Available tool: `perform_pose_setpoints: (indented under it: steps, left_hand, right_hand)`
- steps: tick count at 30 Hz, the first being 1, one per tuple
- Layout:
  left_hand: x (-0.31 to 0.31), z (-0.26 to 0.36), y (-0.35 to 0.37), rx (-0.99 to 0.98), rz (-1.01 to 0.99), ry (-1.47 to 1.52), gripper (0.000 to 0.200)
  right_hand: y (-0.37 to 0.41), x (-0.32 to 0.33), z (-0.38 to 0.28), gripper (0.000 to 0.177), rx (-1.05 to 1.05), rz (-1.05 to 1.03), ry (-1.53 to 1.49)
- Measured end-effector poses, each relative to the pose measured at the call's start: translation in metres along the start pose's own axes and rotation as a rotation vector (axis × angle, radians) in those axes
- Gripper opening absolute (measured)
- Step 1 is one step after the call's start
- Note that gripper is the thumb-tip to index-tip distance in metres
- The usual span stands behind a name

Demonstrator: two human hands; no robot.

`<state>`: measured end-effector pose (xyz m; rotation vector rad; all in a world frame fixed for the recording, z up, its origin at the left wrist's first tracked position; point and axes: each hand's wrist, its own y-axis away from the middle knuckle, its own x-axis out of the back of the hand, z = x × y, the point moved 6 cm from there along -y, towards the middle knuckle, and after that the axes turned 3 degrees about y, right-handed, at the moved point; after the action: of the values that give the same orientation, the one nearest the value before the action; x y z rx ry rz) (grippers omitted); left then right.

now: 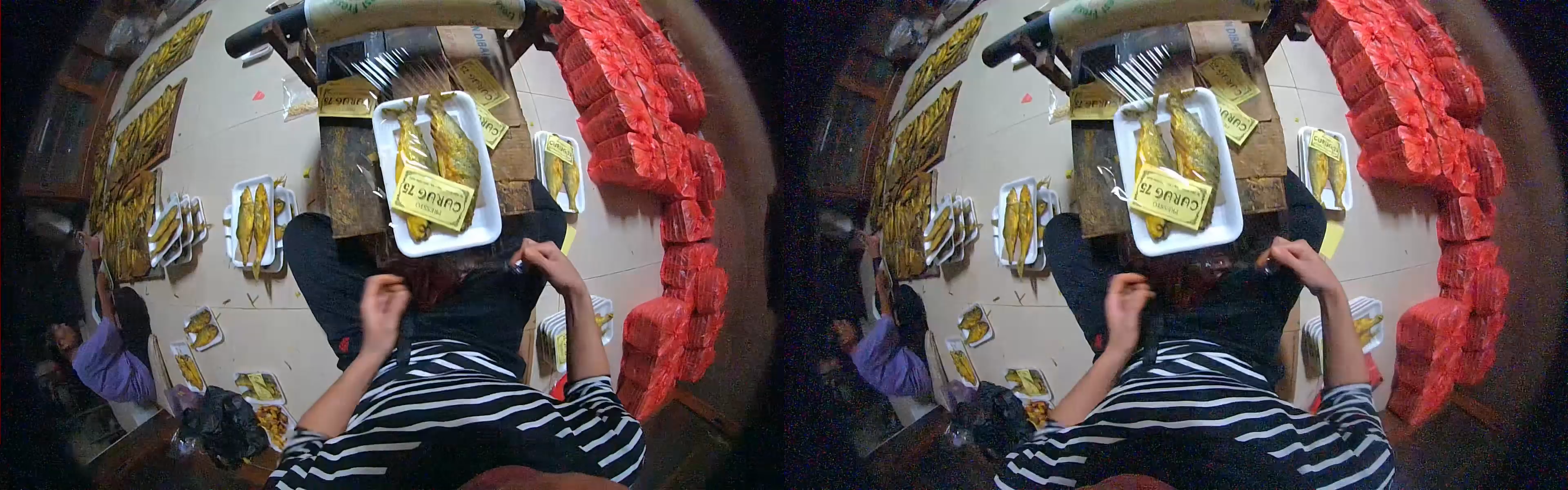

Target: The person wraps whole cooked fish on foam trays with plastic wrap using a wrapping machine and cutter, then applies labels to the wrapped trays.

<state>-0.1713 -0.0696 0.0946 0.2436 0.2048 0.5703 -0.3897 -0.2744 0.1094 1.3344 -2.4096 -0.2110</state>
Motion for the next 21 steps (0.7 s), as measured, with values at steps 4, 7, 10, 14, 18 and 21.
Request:
perform_pose_setpoints:
  steps: [4, 7, 10, 14, 18, 21]
  left_hand:
    - [-0.029, -0.003, -0.054, 0.19, 0.036, 0.251, 0.026]
    - [-0.017, 0.007, -0.057, -0.053, 0.128, 0.154, 0.02]
    - [-0.022, 0.004, -0.033, 0.067, 0.054, 0.374, 0.017]
    - [-0.016, 0.011, -0.028, 0.078, -0.046, 0.075, 0.016]
    - [-0.001, 0.025, -0.037, 0.093, -0.086, -0.526, 0.021]
    - [0.028, 0.005, -0.041, 0.061, 0.194, 0.183, 0.027]
  right_hand:
    - [-0.017, -0.022, 0.02, 0.035, -0.225, 0.014, -0.487]
    - [-0.021, -0.035, 0.014, 0.042, 0.009, 0.262, -1.129]
    - [-0.03, -0.067, 0.023, 0.039, -0.013, 0.355, -1.362]
    - [-0.027, -0.143, -0.012, 0.041, -0.08, 0.226, -1.576]
    - [-0.024, -0.113, -0.014, 0.039, -0.069, 0.337, -1.233]
    - [-0.005, -0.091, -0.017, 0.034, -0.142, 0.348, -0.985]
